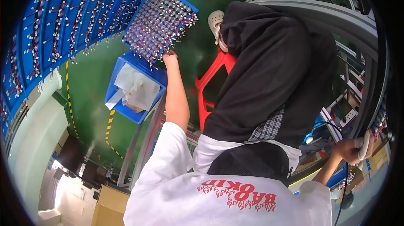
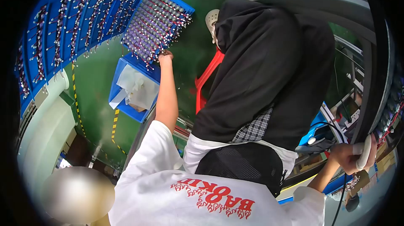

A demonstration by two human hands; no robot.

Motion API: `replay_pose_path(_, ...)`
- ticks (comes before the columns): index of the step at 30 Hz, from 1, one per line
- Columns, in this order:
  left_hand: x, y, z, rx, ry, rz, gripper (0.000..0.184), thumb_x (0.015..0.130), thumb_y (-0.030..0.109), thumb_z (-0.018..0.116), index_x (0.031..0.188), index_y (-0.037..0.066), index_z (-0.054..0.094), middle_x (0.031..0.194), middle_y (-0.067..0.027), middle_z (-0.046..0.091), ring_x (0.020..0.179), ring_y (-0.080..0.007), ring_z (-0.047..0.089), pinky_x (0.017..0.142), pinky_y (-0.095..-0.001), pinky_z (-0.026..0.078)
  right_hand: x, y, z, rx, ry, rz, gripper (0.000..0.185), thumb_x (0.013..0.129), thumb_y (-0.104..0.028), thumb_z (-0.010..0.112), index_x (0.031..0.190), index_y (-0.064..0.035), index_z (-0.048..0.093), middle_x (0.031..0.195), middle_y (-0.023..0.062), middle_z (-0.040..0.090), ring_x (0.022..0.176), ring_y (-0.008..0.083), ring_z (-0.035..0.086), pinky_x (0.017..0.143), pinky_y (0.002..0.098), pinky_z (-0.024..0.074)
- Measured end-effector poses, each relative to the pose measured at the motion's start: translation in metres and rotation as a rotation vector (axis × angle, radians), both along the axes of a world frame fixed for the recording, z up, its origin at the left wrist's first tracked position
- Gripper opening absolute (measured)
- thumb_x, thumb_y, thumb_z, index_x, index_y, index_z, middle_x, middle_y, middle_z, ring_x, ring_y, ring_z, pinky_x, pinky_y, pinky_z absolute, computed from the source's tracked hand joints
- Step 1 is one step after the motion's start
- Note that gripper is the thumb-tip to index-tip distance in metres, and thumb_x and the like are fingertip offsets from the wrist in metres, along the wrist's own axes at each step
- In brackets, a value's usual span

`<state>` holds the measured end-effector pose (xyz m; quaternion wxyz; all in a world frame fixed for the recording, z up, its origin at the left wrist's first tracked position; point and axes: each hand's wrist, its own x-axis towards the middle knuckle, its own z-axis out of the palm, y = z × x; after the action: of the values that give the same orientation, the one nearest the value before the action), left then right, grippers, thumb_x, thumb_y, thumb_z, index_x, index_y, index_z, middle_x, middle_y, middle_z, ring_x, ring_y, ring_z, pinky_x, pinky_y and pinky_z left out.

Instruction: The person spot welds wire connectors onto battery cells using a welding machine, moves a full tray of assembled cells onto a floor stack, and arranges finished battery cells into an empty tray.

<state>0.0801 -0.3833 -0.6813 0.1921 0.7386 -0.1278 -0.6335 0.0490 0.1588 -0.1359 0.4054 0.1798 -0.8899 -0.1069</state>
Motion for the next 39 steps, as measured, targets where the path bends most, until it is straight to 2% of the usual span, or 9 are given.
replay_pose_path(13, 0.006, -0.015, -0.01, 0.166, -0.019, 0.05, 0.006, 0.093, 0.017, 0.057, 0.089, 0.019, 0.062, 0.074, 0.0086, 0.06, 0.053, -0.0075, 0.054, 0.053, -0.0226, 0.043, -0.005, 0.0, -0.003, 0.004, 0.04, 0.041, 0.026, 0.101, -0.013, 0.054, 0.092, 0.0086, 0.065, 0.088, 0.0165, 0.065, 0.073, 0.0245, 0.067, 0.065, 0.0321, 0.057)
replay_pose_path(20, 0.023, -0.022, -0.014, 0.181, 0.141, -0.083, 0.021, 0.097, 0.02, 0.043, 0.099, 0.012, 0.063, 0.09, -0.0012, 0.072, 0.076, -0.017, 0.069, 0.069, -0.035, 0.051, -0.006, -0.001, -0.005, -0.052, 0.026, 0.069, 0.024, 0.101, -0.011, 0.054, 0.092, 0.0076, 0.066, 0.088, 0.0167, 0.065, 0.073, 0.0248, 0.066, 0.064, 0.0329, 0.0563)
replay_pose_path(25, 0.042, 0.006, 0.009, 0.124, 0.115, -0.239, 0.022, 0.095, 0.016, 0.05, 0.112, 0.005, 0.057, 0.112, -0.0109, 0.066, 0.101, -0.0257, 0.067, 0.08, -0.037, 0.057, 0.0, -0.004, -0.002, -0.053, -0.065, 0.01, 0.018, 0.098, -0.002, 0.053, 0.095, 0.0086, 0.067, 0.093, 0.0188, 0.066, 0.076, 0.0284, 0.067, 0.064, 0.0364, 0.0567)
replay_pose_path(31, 0.098, 0.07, 0.084, 0.094, 0.202, -1.035, 0.034, 0.095, 0.016, 0.059, 0.126, 0.004, 0.055, 0.116, -0.0155, 0.066, 0.105, -0.0249, 0.066, 0.082, -0.0322, 0.057, -0.001, -0.028, 0.007, -0.244, -0.21, 0.001, 0.022, 0.079, 0.003, 0.066, 0.1, 0.0029, 0.072, 0.094, 0.0165, 0.07, 0.08, 0.0285, 0.069, 0.069, 0.0368, 0.0548)
replay_pose_path(35, 0.151, 0.07, 0.061, 0.035, 0.234, -1.662, 0.025, 0.095, 0.017, 0.063, 0.115, 0.001, 0.065, 0.103, -0.0091, 0.069, 0.089, -0.0152, 0.066, 0.075, -0.0269, 0.053, -0.007, -0.036, 0.012, -0.387, -0.174, 0.06, 0.023, 0.075, 0.002, 0.068, 0.095, -0.0068, 0.074, 0.094, 0.0076, 0.072, 0.077, 0.0237, 0.068, 0.063, 0.0324, 0.0509)
replay_pose_path(36, 0.163, 0.073, 0.066, -0.427, 0.425, -1.87, 0.025, 0.093, 0.017, 0.066, 0.111, 0.0, 0.067, 0.101, -0.0075, 0.069, 0.086, -0.0135, 0.064, 0.073, -0.0257, 0.052, -0.007, -0.037, 0.013, -0.438, -0.18, 0.085, 0.023, 0.074, 0.001, 0.069, 0.095, -0.007, 0.074, 0.093, 0.0074, 0.072, 0.076, 0.0233, 0.068, 0.063, 0.0329, 0.0512)
replay_pose_path(37, 0.162, 0.078, 0.103, -0.248, 0.353, -1.887, 0.025, 0.092, 0.016, 0.067, 0.111, -0.001, 0.068, 0.103, -0.0075, 0.069, 0.092, -0.0142, 0.064, 0.081, -0.0267, 0.051, -0.006, -0.038, 0.015, -0.485, -0.186, 0.11, 0.022, 0.073, 0.0, 0.071, 0.094, -0.0073, 0.074, 0.092, 0.0072, 0.072, 0.075, 0.023, 0.068, 0.063, 0.0334, 0.0515)
replay_pose_path(38, 0.196, 0.064, 0.032, -0.284, 0.413, -1.802, 0.025, 0.092, 0.014, 0.066, 0.111, -0.001, 0.067, 0.103, -0.0072, 0.07, 0.092, -0.014, 0.064, 0.079, -0.0265, 0.051, -0.004, -0.04, 0.017, -0.543, -0.206, 0.143, 0.022, 0.072, 0.0, 0.071, 0.093, -0.0074, 0.074, 0.091, 0.0064, 0.071, 0.075, 0.0227, 0.068, 0.063, 0.0337, 0.0518)
replay_pose_path(39, 0.198, 0.067, 0.058, -0.301, 0.385, -1.815, 0.025, 0.092, 0.014, 0.065, 0.112, -0.001, 0.066, 0.101, -0.0083, 0.07, 0.086, -0.0126, 0.064, 0.072, -0.0245, 0.051, -0.002, -0.042, 0.019, -0.595, -0.225, 0.175, 0.022, 0.071, -0.001, 0.072, 0.093, -0.0076, 0.074, 0.09, 0.0057, 0.071, 0.075, 0.0223, 0.068, 0.063, 0.0339, 0.0522)
